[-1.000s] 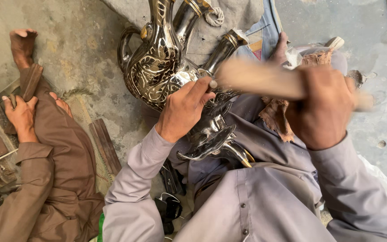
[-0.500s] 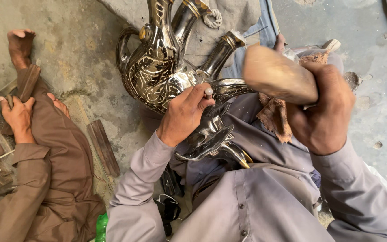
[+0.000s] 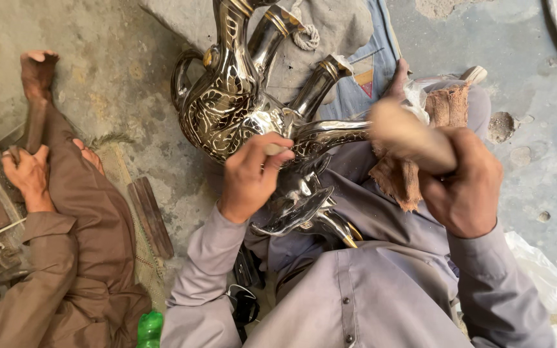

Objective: The person sits on the workshop floor holding an engraved brass vase steady with one hand while striking a small punch placed on the vase's surface with a wooden mallet held in the other hand, working the patterned decoration on the metal vessel. A second worker nearby performs similar hammering on another vase.

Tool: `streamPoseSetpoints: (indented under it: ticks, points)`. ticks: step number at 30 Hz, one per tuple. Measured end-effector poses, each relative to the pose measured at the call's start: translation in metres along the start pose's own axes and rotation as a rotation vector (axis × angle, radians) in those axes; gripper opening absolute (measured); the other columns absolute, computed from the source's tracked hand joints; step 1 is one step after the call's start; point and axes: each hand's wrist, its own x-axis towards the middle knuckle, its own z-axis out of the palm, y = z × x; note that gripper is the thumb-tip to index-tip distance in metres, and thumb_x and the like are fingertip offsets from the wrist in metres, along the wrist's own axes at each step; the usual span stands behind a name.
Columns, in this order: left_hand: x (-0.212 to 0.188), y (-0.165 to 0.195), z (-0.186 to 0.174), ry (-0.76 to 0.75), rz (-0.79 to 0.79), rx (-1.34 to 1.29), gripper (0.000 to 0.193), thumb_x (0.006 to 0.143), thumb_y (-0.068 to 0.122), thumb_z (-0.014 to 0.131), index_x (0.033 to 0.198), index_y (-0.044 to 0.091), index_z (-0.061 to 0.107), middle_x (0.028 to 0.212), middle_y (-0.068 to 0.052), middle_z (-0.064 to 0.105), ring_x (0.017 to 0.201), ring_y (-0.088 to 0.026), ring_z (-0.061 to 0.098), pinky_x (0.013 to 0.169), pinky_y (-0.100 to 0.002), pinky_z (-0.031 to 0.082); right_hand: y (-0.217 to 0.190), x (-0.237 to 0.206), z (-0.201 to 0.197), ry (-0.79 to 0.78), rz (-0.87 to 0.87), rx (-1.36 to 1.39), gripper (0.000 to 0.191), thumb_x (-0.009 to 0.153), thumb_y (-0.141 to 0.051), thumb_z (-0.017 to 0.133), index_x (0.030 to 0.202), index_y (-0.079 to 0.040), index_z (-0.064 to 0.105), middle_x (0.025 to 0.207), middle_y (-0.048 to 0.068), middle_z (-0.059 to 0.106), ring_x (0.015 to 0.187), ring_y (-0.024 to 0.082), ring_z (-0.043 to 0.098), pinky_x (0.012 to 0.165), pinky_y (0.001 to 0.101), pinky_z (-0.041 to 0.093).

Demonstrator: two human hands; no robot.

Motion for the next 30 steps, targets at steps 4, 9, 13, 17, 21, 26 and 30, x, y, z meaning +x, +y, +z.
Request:
streamPoseSetpoints:
  ticks: [4, 9, 13, 17, 21, 26, 30]
  points:
    - [-0.019, 0.002, -0.017, 0.111, -0.198, -0.168, 0.016, 0.104, 0.006, 0.070, 0.112, 0.001, 0.057, 0.109, -0.010, 0.074, 0.094, -0.016, 0.077, 0.077, -0.026, 0.064, 0.035, -0.015, 0.009, -0.041, 0.344, 0.088, 0.039, 0.084, -0.017, 0.076, 0.115, 0.001, 0.061, 0.097, 0.019, 0.073, 0.087, 0.033, 0.073, 0.080, 0.0410, 0.055]
    - [-0.043, 0.006, -0.018, 0.163, -0.356, -0.280, 0.026, 0.105, 0.007, 0.067, 0.122, -0.004, 0.051, 0.111, -0.014, 0.073, 0.097, -0.017, 0.075, 0.082, -0.027, 0.064, 0.069, -0.027, 0.032, -0.029, 0.369, 0.014, 0.043, 0.085, -0.022, 0.077, 0.120, 0.001, 0.066, 0.097, 0.023, 0.072, 0.092, 0.038, 0.072, 0.084, 0.0436, 0.053]
    - [-0.050, 0.009, -0.009, 0.147, -0.397, -0.211, 0.030, 0.103, 0.008, 0.069, 0.125, -0.004, 0.052, 0.112, -0.014, 0.074, 0.094, -0.016, 0.075, 0.077, -0.025, 0.063, 0.084, -0.031, 0.036, -0.043, 0.338, -0.008, 0.043, 0.084, -0.024, 0.078, 0.117, 0.001, 0.067, 0.099, 0.024, 0.072, 0.094, 0.039, 0.072, 0.085, 0.0445, 0.054]
    - [-0.039, 0.011, 0.001, 0.060, -0.335, -0.181, 0.031, 0.104, 0.009, 0.069, 0.128, -0.002, 0.054, 0.109, -0.011, 0.077, 0.094, -0.014, 0.076, 0.079, -0.024, 0.063, 0.084, -0.034, 0.036, -0.017, 0.339, -0.047, 0.046, 0.080, -0.022, 0.078, 0.118, 0.002, 0.066, 0.098, 0.025, 0.071, 0.093, 0.040, 0.071, 0.083, 0.0450, 0.054]
    - [-0.019, 0.012, 0.009, -0.009, -0.312, -0.214, 0.033, 0.101, 0.010, 0.072, 0.126, -0.001, 0.054, 0.107, -0.011, 0.077, 0.094, -0.013, 0.076, 0.074, -0.024, 0.063, 0.085, -0.036, 0.034, -0.037, 0.410, 0.009, 0.043, 0.081, -0.023, 0.078, 0.114, 0.002, 0.066, 0.095, 0.024, 0.072, 0.091, 0.038, 0.073, 0.083, 0.0441, 0.054]
    - [0.007, 0.016, 0.023, -0.123, -0.290, -0.256, 0.033, 0.103, 0.010, 0.072, 0.129, 0.000, 0.054, 0.110, -0.012, 0.077, 0.098, -0.015, 0.077, 0.079, -0.027, 0.065, 0.094, -0.033, 0.029, -0.017, 0.368, 0.045, 0.048, 0.079, -0.022, 0.076, 0.120, 0.002, 0.066, 0.098, 0.024, 0.073, 0.093, 0.037, 0.073, 0.084, 0.0428, 0.055]
    - [0.024, 0.021, 0.038, -0.251, -0.204, -0.209, 0.038, 0.100, 0.011, 0.073, 0.133, 0.004, 0.056, 0.111, -0.011, 0.077, 0.101, -0.016, 0.078, 0.080, -0.027, 0.065, 0.101, -0.033, 0.025, -0.027, 0.382, 0.087, 0.049, 0.079, -0.022, 0.076, 0.121, 0.002, 0.065, 0.097, 0.023, 0.073, 0.092, 0.034, 0.074, 0.082, 0.0408, 0.055]
